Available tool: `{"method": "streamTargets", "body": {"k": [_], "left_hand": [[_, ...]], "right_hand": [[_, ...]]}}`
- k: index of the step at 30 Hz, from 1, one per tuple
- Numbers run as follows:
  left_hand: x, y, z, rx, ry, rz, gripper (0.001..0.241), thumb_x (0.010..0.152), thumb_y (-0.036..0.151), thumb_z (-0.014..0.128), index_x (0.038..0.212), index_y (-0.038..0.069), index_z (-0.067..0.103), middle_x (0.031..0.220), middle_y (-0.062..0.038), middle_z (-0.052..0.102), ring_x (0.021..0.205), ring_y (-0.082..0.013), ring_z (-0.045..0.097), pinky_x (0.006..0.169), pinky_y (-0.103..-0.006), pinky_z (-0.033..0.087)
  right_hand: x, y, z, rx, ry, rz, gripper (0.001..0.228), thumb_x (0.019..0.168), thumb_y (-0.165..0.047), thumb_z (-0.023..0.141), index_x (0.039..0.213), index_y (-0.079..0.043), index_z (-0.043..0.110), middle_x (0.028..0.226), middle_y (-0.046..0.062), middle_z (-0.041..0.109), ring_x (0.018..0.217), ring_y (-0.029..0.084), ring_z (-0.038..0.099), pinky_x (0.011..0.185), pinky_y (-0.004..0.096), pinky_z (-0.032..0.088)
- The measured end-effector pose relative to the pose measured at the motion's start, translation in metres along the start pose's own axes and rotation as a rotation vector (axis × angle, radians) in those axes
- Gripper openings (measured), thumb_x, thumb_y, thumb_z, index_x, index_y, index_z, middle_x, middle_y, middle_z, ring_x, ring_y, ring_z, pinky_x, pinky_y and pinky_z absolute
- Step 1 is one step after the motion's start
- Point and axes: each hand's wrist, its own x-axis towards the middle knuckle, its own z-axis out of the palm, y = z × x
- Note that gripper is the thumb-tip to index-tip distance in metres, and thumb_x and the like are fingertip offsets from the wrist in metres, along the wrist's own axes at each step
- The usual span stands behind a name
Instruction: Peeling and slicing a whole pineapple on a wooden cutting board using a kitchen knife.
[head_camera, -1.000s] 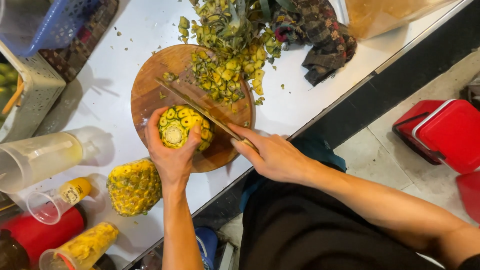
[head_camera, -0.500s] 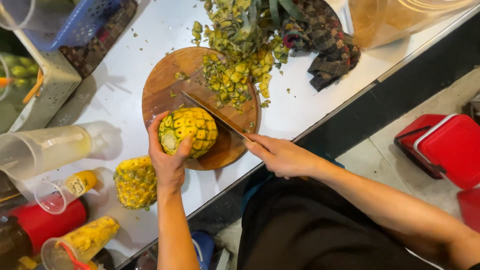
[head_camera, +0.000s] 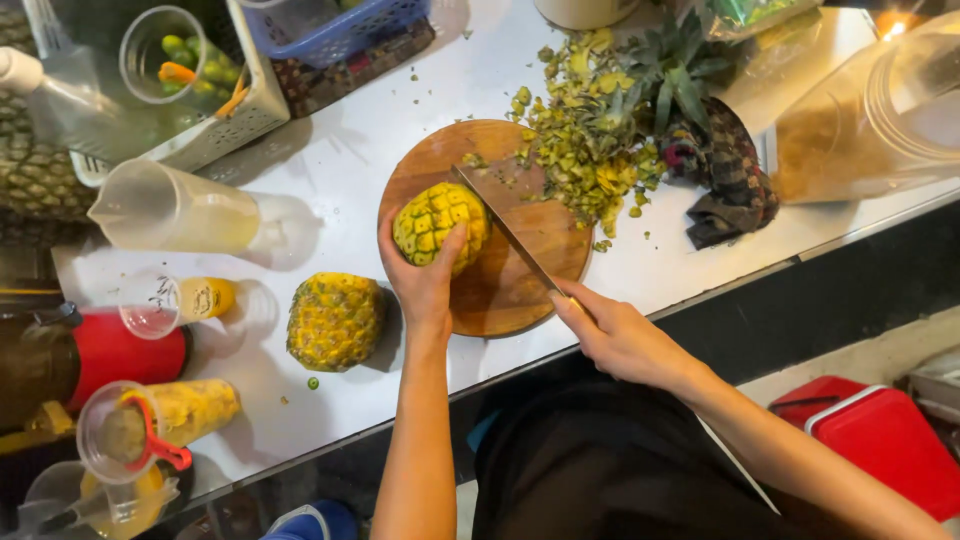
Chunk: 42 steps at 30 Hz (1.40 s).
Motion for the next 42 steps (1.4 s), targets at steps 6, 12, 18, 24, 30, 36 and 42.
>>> {"method": "streamTargets", "body": {"k": [6,12,18,24,30,36,42], "left_hand": [[-0.008,0.009,-0.026,-0.477,-0.029,-0.143,0.081,0.076,0.025,0.09,0.145,0.029,0.048,0.131,-0.01,0.056,0.114,-0.0273,0.062,0.089,-0.0479,0.058],[0.002,0.062,-0.083,-0.654,-0.03,-0.005,0.057,0.086,0.025,0.077,0.138,0.031,0.054,0.127,-0.008,0.066,0.11,-0.0275,0.07,0.088,-0.0493,0.063],[0.002,0.079,-0.108,-0.57,-0.02,-0.042,0.053,0.087,0.026,0.075,0.136,0.03,0.056,0.123,-0.004,0.067,0.108,-0.0223,0.07,0.092,-0.0502,0.062],[0.006,0.072,-0.126,-0.623,0.008,-0.063,0.049,0.086,0.021,0.076,0.133,0.025,0.062,0.12,-0.006,0.071,0.108,-0.0255,0.073,0.091,-0.0475,0.063],[0.01,0.079,-0.133,-0.549,-0.026,-0.028,0.048,0.088,0.023,0.074,0.133,0.026,0.059,0.117,-0.003,0.069,0.107,-0.0226,0.073,0.092,-0.0455,0.064],[0.007,0.093,-0.123,-0.456,-0.096,0.041,0.053,0.086,0.024,0.078,0.134,0.024,0.056,0.114,-0.003,0.068,0.107,-0.0191,0.072,0.093,-0.0412,0.064],[0.009,0.091,-0.108,-0.305,-0.132,0.014,0.069,0.08,0.025,0.083,0.141,0.021,0.052,0.122,-0.008,0.063,0.111,-0.0217,0.065,0.089,-0.0405,0.061]], "right_hand": [[0.0,0.01,-0.016,0.165,-0.098,-0.084,0.05,0.103,-0.043,0.037,0.141,-0.021,0.061,0.054,0.01,0.049,0.036,0.022,0.053,0.036,0.03,0.05],[0.017,0.008,-0.004,0.127,-0.379,-0.097,0.05,0.104,-0.034,0.04,0.148,-0.015,0.055,0.057,0.008,0.047,0.041,0.015,0.051,0.037,0.026,0.049],[0.057,-0.015,-0.052,0.287,-0.11,-0.043,0.051,0.106,-0.043,0.042,0.148,-0.016,0.052,0.055,0.002,0.049,0.038,0.011,0.048,0.032,0.024,0.039],[0.076,0.018,-0.064,0.295,0.19,-0.068,0.045,0.107,-0.045,0.046,0.147,-0.023,0.052,0.059,0.009,0.049,0.042,0.021,0.049,0.037,0.032,0.041],[0.002,0.013,-0.002,-0.011,-0.336,-0.018,0.046,0.104,-0.037,0.045,0.144,-0.02,0.062,0.057,0.01,0.054,0.041,0.018,0.056,0.039,0.026,0.051],[0.008,0.036,-0.033,0.18,-0.156,0.065,0.049,0.104,-0.036,0.04,0.144,-0.017,0.06,0.056,0.01,0.047,0.04,0.019,0.051,0.035,0.031,0.048],[0.02,0.064,-0.07,0.294,0.194,-0.034,0.047,0.108,-0.038,0.038,0.149,-0.019,0.052,0.054,0.015,0.045,0.037,0.026,0.048,0.032,0.038,0.045]]}}
